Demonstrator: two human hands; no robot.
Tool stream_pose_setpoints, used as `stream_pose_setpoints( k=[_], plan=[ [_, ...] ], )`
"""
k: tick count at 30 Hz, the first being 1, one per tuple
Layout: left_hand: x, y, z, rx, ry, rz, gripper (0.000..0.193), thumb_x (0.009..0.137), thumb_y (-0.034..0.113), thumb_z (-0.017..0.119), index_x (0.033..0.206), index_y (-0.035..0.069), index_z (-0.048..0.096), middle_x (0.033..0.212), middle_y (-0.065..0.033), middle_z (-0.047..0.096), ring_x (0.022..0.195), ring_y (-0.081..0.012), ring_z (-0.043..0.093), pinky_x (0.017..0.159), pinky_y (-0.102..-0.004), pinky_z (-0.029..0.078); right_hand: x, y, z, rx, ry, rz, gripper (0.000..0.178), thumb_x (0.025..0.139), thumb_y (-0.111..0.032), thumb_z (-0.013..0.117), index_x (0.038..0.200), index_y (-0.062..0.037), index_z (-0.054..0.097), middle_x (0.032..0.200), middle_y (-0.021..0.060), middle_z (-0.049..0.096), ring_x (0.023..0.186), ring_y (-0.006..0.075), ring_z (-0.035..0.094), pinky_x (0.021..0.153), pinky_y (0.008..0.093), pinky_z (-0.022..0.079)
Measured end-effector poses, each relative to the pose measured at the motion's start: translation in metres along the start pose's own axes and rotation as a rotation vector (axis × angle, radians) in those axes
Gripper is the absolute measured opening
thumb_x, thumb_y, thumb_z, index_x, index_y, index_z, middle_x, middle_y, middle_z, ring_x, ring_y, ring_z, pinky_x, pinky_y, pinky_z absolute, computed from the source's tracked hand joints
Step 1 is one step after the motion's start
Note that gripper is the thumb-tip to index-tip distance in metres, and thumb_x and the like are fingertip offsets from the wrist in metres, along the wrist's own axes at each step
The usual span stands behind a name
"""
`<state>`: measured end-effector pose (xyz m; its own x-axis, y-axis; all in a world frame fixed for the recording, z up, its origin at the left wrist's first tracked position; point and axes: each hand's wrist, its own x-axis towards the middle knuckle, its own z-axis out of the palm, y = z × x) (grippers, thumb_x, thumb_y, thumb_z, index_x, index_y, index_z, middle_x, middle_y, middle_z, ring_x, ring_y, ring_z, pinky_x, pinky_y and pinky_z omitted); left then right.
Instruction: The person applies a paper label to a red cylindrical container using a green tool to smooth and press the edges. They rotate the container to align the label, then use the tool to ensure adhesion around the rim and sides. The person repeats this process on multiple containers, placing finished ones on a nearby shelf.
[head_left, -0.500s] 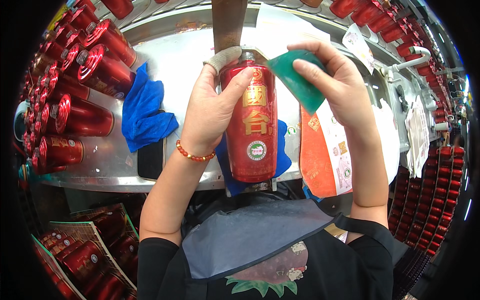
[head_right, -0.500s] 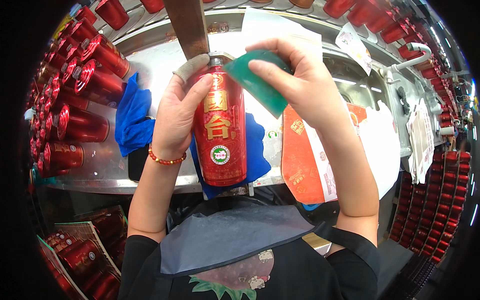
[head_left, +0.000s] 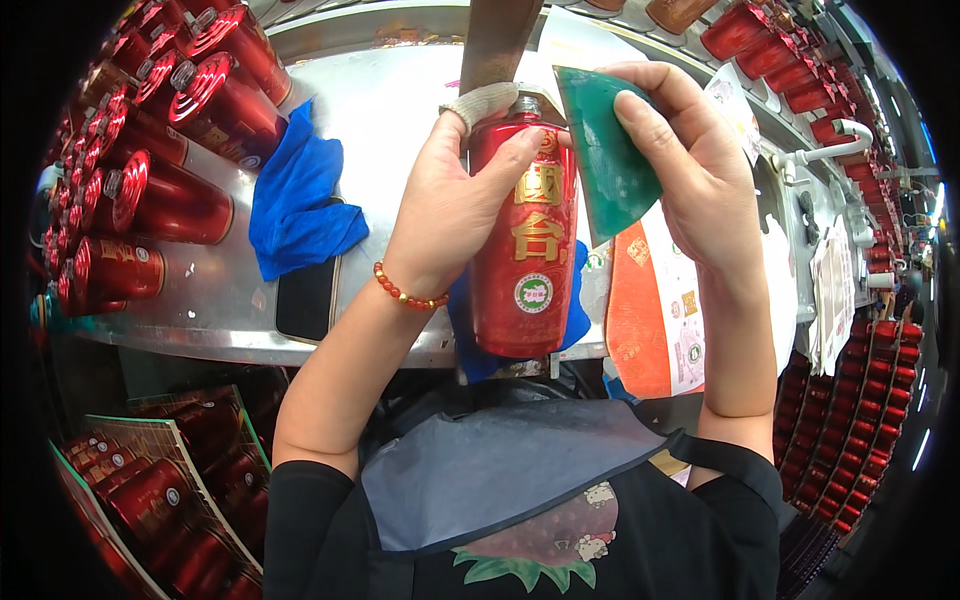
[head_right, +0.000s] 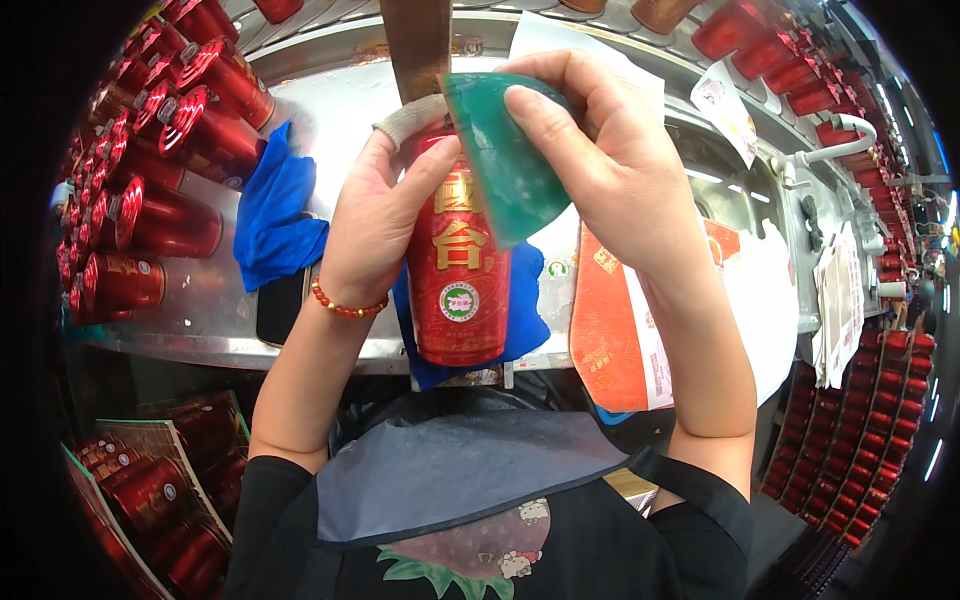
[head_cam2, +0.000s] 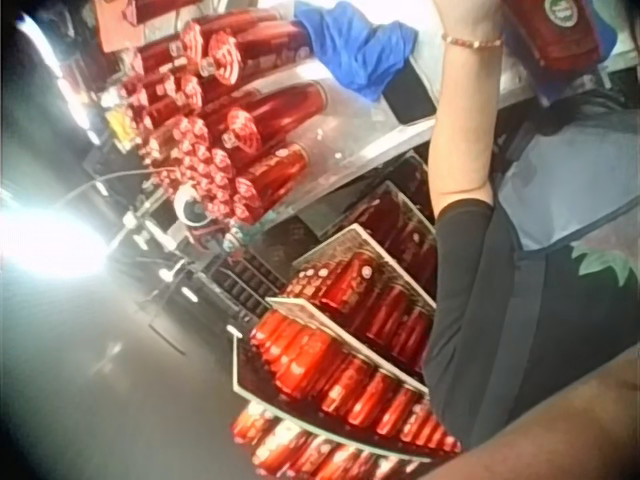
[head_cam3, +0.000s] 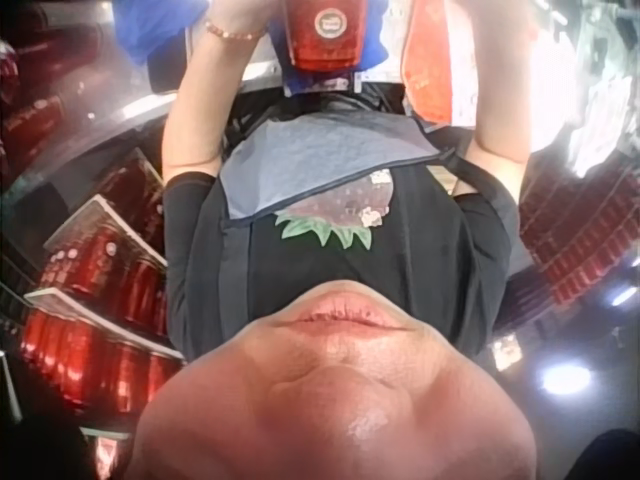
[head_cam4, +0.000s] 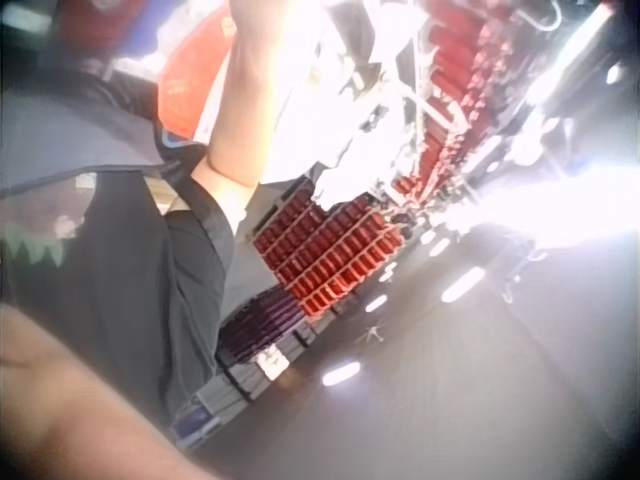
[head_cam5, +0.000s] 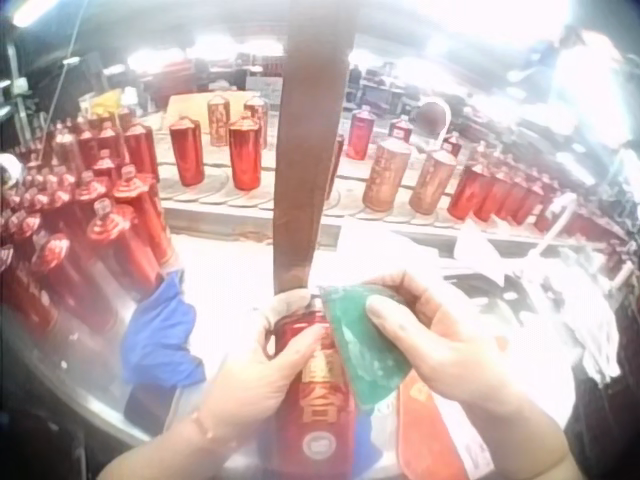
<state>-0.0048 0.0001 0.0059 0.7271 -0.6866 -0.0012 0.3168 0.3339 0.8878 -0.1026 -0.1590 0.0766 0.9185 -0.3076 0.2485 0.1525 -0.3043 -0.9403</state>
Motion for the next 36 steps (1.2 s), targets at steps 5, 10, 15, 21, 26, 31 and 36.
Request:
stream_pose_setpoints(
  k=[5,10,15,21,26,31,36],
  plan=[
    [0.000,0.001,-0.002,0.035,-0.009,0.006,0.049,0.098,0.022,0.071,0.136,-0.001,0.049,0.125,-0.0125,0.062,0.110,-0.0175,0.064,0.092,-0.0330,0.057,0.003,0.004,-0.006,0.101,-0.003,0.057,0.025,0.103,-0.018,0.061,0.121,-0.0006,0.064,0.101,0.0019,0.067,0.094,0.0063,0.061,0.081,0.0215,0.050],
    [0.001,-0.002,-0.002,0.029,0.007,0.012,0.050,0.097,0.022,0.072,0.136,-0.001,0.050,0.126,-0.0131,0.061,0.111,-0.0180,0.064,0.092,-0.0332,0.057,0.005,0.015,-0.025,-0.021,0.008,0.081,0.026,0.104,-0.016,0.060,0.124,0.0017,0.063,0.113,0.0082,0.068,0.094,0.0098,0.066,0.083,0.0228,0.054],
    [0.000,-0.003,-0.001,0.029,0.030,0.024,0.050,0.097,0.021,0.071,0.136,-0.001,0.049,0.126,-0.0137,0.061,0.111,-0.0184,0.064,0.091,-0.0332,0.058,-0.005,0.017,-0.032,-0.065,-0.013,0.243,0.028,0.097,-0.015,0.071,0.120,0.0006,0.066,0.102,0.0028,0.069,0.089,0.0055,0.064,0.078,0.0203,0.053],
    [0.000,-0.002,-0.002,0.023,-0.001,0.013,0.051,0.098,0.022,0.071,0.137,-0.001,0.048,0.126,-0.0145,0.060,0.110,-0.0191,0.064,0.090,-0.0342,0.059,-0.007,0.019,-0.029,-0.086,-0.005,0.206,0.025,0.094,-0.017,0.075,0.113,-0.0008,0.070,0.097,0.0031,0.070,0.086,0.0068,0.064,0.077,0.0218,0.053],
    [0.000,-0.003,-0.002,0.032,0.015,0.027,0.051,0.097,0.022,0.071,0.137,-0.001,0.048,0.125,-0.0149,0.060,0.112,-0.0192,0.063,0.090,-0.0343,0.058,-0.005,0.019,-0.025,-0.115,-0.019,0.169,0.026,0.094,-0.017,0.075,0.114,-0.0014,0.070,0.097,0.0034,0.070,0.087,0.0080,0.065,0.078,0.0227,0.053],
    [-0.001,-0.001,-0.001,0.025,0.013,0.019,0.051,0.097,0.021,0.072,0.136,-0.002,0.049,0.126,-0.0148,0.060,0.112,-0.0193,0.063,0.092,-0.0341,0.057,-0.002,0.022,-0.026,-0.120,-0.018,0.134,0.027,0.094,-0.018,0.075,0.114,-0.0010,0.071,0.097,0.0044,0.071,0.089,0.0086,0.066,0.079,0.0233,0.054],
    [0.003,0.003,0.001,0.092,0.015,0.036,0.051,0.095,0.021,0.074,0.134,-0.002,0.050,0.125,-0.0146,0.060,0.112,-0.0194,0.063,0.094,-0.0331,0.056,0.007,0.026,-0.024,-0.094,-0.055,0.123,0.027,0.095,-0.020,0.073,0.115,-0.0014,0.071,0.098,0.0044,0.071,0.089,0.0089,0.065,0.079,0.0238,0.053]
  ],
)
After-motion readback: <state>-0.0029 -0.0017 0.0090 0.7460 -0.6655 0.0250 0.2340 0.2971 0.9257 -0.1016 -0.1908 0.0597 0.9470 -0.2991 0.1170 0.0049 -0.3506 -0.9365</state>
